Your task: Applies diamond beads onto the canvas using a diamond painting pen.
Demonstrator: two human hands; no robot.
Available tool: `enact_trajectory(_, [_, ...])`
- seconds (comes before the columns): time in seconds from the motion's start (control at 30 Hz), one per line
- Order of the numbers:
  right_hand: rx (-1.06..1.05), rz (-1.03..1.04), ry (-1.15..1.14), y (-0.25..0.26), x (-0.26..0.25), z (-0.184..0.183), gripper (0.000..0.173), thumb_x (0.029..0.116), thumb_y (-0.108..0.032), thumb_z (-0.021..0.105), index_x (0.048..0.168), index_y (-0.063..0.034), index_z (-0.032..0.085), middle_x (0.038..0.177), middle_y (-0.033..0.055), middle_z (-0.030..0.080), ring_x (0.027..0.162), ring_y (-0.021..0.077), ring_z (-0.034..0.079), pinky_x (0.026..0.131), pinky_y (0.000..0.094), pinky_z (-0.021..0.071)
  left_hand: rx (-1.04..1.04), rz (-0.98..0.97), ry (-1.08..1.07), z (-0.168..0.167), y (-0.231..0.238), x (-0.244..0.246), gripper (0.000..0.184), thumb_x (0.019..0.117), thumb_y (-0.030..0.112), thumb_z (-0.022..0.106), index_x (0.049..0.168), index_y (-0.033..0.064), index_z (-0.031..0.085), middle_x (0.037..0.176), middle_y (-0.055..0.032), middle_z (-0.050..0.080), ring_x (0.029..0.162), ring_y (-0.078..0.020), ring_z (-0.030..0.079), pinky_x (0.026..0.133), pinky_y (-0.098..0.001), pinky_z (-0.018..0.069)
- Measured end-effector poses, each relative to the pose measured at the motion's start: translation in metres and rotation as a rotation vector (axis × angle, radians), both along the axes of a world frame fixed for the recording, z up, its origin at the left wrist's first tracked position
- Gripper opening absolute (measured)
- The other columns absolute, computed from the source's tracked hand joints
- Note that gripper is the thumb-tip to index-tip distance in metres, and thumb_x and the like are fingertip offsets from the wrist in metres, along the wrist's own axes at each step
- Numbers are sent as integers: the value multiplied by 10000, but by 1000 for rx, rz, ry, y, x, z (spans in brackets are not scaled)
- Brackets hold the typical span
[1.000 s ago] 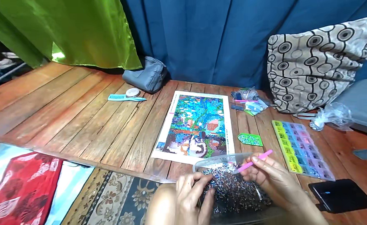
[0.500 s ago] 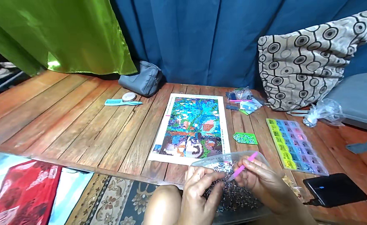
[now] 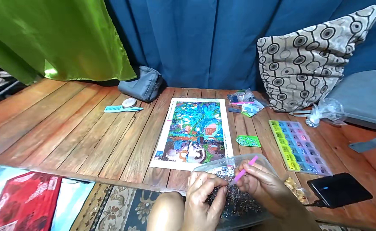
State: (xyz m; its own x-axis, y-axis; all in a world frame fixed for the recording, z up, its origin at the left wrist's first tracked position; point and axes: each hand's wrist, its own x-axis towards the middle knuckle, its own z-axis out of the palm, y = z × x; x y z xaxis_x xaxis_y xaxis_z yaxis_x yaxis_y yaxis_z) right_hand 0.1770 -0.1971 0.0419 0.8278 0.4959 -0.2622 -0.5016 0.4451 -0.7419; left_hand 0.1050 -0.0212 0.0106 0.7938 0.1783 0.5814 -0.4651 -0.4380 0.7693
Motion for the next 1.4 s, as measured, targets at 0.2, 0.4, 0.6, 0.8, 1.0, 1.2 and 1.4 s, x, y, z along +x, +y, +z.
enact_trajectory(0.2, [-17,7,12,0,1,0,412,1079,-106,254,885,-59,615,797,72,721,647,125,712,625,239,611,20,3,-6,0,0,1,164,931,228,623,890,153,763,849,40,702,918,-78,618,879,-269,443])
enact_trajectory(0.4, [-12,6,20,1,2,-1,406,1072,-102,262,877,-65,615,792,69,719,645,120,710,619,234,608,-50,-14,26,-1,1,0,171,942,208,609,895,124,750,885,23,716,945,-75,628,915,-255,445])
enact_trajectory(0.6, [-6,-28,2,-5,8,-7,425,1074,-117,245,895,-57,626,809,67,727,660,120,714,635,238,613,57,52,123,-18,2,-3,126,859,134,639,842,76,749,798,-5,722,840,-130,667,844,-333,486])
enact_trajectory(0.8, [-183,-286,-92,15,32,10,378,1102,-83,262,926,-40,593,749,66,733,629,127,719,622,233,610,247,18,258,-15,5,-11,238,839,2,585,907,81,799,1117,-114,739,1087,-302,660,975,-479,461])
enact_trajectory(1.0, [-510,-333,-409,62,65,12,122,1052,16,442,1041,7,563,810,44,716,667,122,727,664,267,629,144,149,255,-25,23,-8,450,842,57,647,1272,-77,643,1400,-325,539,1317,-474,511,1100,-598,377])
enact_trajectory(1.2, [-921,-95,-684,99,90,-8,154,1045,-38,549,1096,87,622,878,159,685,732,170,695,724,327,590,-11,87,363,-29,26,-12,614,883,34,614,1403,-220,409,1477,-385,421,1405,-437,436,1186,-491,319])
enact_trajectory(1.4, [-1026,21,-730,115,93,-15,153,1038,-48,575,1071,86,641,857,158,688,739,190,686,748,343,578,-136,20,416,-33,16,-7,625,869,-38,567,1418,-242,349,1452,-408,423,1387,-420,453,1184,-428,333])
